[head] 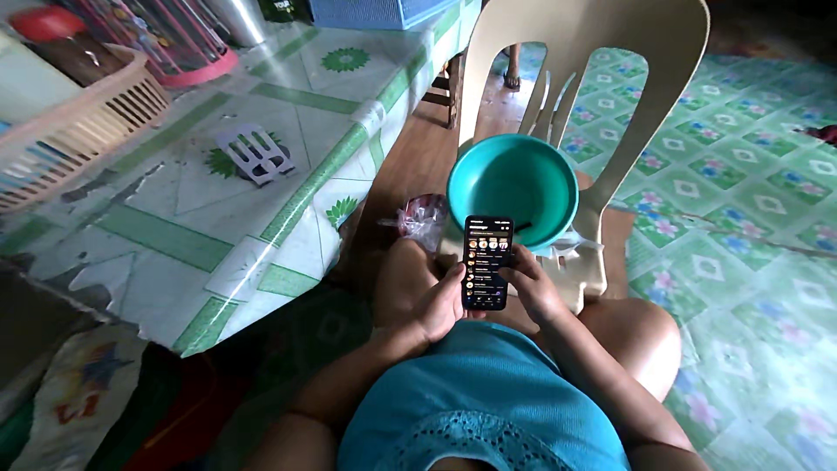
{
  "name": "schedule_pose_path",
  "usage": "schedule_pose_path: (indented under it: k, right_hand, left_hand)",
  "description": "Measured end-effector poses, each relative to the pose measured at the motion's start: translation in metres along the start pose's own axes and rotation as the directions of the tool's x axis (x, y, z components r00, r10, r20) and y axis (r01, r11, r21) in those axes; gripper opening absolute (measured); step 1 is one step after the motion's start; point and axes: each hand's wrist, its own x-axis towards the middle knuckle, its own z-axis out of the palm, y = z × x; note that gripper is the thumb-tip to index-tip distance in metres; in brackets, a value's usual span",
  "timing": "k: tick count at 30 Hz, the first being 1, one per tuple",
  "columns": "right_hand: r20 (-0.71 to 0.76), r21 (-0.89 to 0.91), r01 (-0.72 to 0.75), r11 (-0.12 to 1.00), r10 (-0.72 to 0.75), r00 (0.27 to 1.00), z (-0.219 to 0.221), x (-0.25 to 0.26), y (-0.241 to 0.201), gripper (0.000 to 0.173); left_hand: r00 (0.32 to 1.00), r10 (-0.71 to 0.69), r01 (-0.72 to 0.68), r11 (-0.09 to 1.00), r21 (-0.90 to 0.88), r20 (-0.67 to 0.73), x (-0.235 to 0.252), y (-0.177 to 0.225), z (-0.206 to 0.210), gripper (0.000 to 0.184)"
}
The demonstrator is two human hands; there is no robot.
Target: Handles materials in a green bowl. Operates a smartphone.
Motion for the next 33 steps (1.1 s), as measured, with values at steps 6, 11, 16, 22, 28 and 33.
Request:
schedule_pose_path:
  k: [6,11,16,22,28,33]
  right_hand:
    - [-0.025,0.003,-0.03,1.0,0.03,0.999,0.0,-0.001,0.002,0.036]
    - [-0.006,0.031,-0.029,0.999,0.029,1.0,0.001,-0.001,0.001,0.04]
    - [0.06,0.082,-0.033,0.996,0.028,0.998,0.0,-0.002,0.003,0.052]
    - [0.032,0.064,-0.021,0.998,0.019,0.999,0.0,-0.001,0.005,0.045]
    - [0.089,0.146,-0.014,0.989,0.001,0.996,-0.004,-0.003,0.009,0.055]
    - [0.228,0.132,-0.082,0.988,0.051,0.972,-0.001,-0.01,0.011,0.08]
  left_hand:
    - [1.0,-0.016,0.016,1.0,-0.002,-0.008,-0.001,0.0,0.001,0.058]
    - [1.0,-0.012,0.012,1.0,-0.013,-0.007,0.0,0.0,0.001,0.058]
    - [1.0,-0.01,0.01,1.0,-0.002,0.001,0.0,0.001,-0.001,0.058]
    - [1.0,-0.016,0.016,1.0,-0.003,-0.016,0.0,0.002,0.002,0.056]
    - [1.0,-0.007,0.007,1.0,0.004,0.015,0.002,0.009,0.001,0.059]
    - [0.999,0.033,-0.033,0.999,0.014,-0.009,0.002,0.019,0.0,0.061]
